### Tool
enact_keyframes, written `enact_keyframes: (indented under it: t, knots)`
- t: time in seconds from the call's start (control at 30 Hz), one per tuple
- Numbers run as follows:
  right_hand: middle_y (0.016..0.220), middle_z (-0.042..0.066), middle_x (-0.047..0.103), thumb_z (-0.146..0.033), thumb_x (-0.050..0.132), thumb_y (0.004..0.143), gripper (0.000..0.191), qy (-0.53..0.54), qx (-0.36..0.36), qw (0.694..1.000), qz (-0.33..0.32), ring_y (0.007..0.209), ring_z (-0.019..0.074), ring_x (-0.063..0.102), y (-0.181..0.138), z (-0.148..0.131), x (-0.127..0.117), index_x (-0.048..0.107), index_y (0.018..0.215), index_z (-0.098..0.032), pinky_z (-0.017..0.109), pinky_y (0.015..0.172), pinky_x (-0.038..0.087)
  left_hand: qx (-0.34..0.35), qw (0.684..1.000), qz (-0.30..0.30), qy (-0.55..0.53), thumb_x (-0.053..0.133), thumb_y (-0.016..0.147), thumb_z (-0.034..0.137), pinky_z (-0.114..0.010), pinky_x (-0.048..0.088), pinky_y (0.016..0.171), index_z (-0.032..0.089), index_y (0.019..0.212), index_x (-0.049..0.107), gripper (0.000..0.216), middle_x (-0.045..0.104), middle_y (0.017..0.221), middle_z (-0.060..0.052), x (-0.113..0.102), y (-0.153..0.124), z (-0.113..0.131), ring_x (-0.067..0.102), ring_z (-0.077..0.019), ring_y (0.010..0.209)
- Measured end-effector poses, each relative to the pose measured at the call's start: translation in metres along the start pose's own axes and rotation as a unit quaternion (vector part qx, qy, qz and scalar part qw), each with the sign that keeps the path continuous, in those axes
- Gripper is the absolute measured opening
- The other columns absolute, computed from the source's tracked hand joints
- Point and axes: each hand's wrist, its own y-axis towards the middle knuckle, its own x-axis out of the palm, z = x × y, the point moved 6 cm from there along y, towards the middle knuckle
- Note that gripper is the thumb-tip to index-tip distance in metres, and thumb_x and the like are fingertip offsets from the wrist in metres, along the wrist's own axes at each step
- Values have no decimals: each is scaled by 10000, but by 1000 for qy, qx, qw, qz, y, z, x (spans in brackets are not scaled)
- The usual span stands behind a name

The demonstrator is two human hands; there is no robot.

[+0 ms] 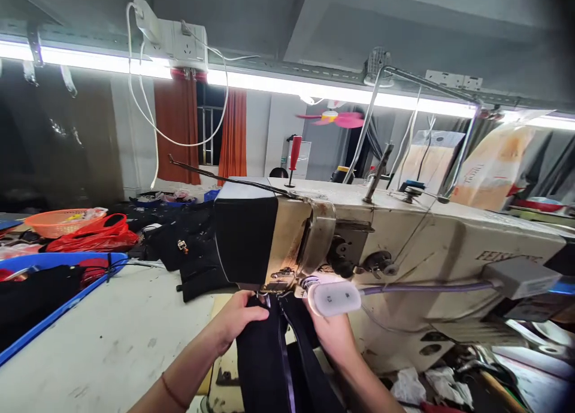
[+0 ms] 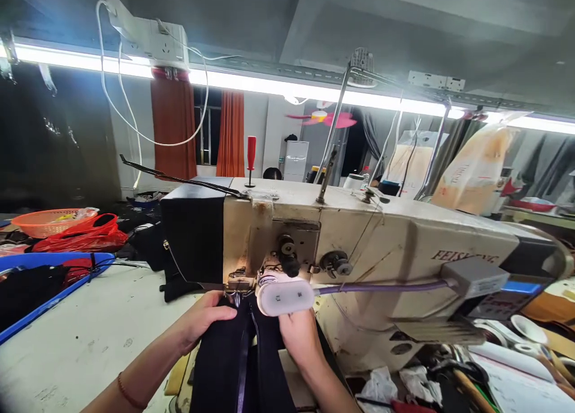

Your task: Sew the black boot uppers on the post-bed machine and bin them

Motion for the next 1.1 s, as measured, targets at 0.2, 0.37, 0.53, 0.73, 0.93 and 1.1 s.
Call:
enact_keyframes:
  t: [0.2,0.37,0.53,0.73,0.93,1.1]
  knots:
    - [1347,140,566,-281,566,790,536,-224,-31,939,-257,1109,341,631,-38,-50,5,580,1325,-276,500,927,512,12,998,4,-63,689,589,172,-309,496,748,141,873,684,285,734,813,-46,5,-2,-3,673,-207,758]
    - [1303,90,618,-191,556,711,567,-234,-87,932,-264,1143,313,614,-21,-46,11,635,1261,-300,480,975,481,-7,995,28,-98,696,609,204,-296,499,674,128,916,682,316,736,772,-58,-3,-4,-14,670,-201,694]
    - [1255,87,651,-197,535,701,514,-207,-131,944,-222,1132,300,619,-12,-41,6,690,1186,-274,449,947,499,-6,997,21,-72,696,637,208,-298,506,735,138,957,699,328,748,815,-48,0,-4,-8,684,-198,731]
    - [1063,71,725,-224,502,733,416,-171,-150,956,-183,934,254,687,-13,-44,1,718,1089,-226,364,849,539,-22,995,55,-83,716,611,211,-318,507,751,156,940,715,334,749,772,-24,-1,0,-9,673,-190,671]
    - [934,43,699,-205,517,731,344,-177,-212,947,-166,842,213,665,-13,-46,2,720,1003,-255,327,851,514,-45,993,38,-100,726,599,206,-304,493,677,168,1037,710,440,756,793,-31,0,1,-12,671,-196,651]
    - [910,40,695,-189,533,746,407,-190,-243,933,-187,850,213,665,-16,-43,6,691,1113,-267,325,859,515,-42,993,26,-112,739,580,226,-344,508,761,153,984,728,411,753,778,-48,1,1,-12,695,-243,743]
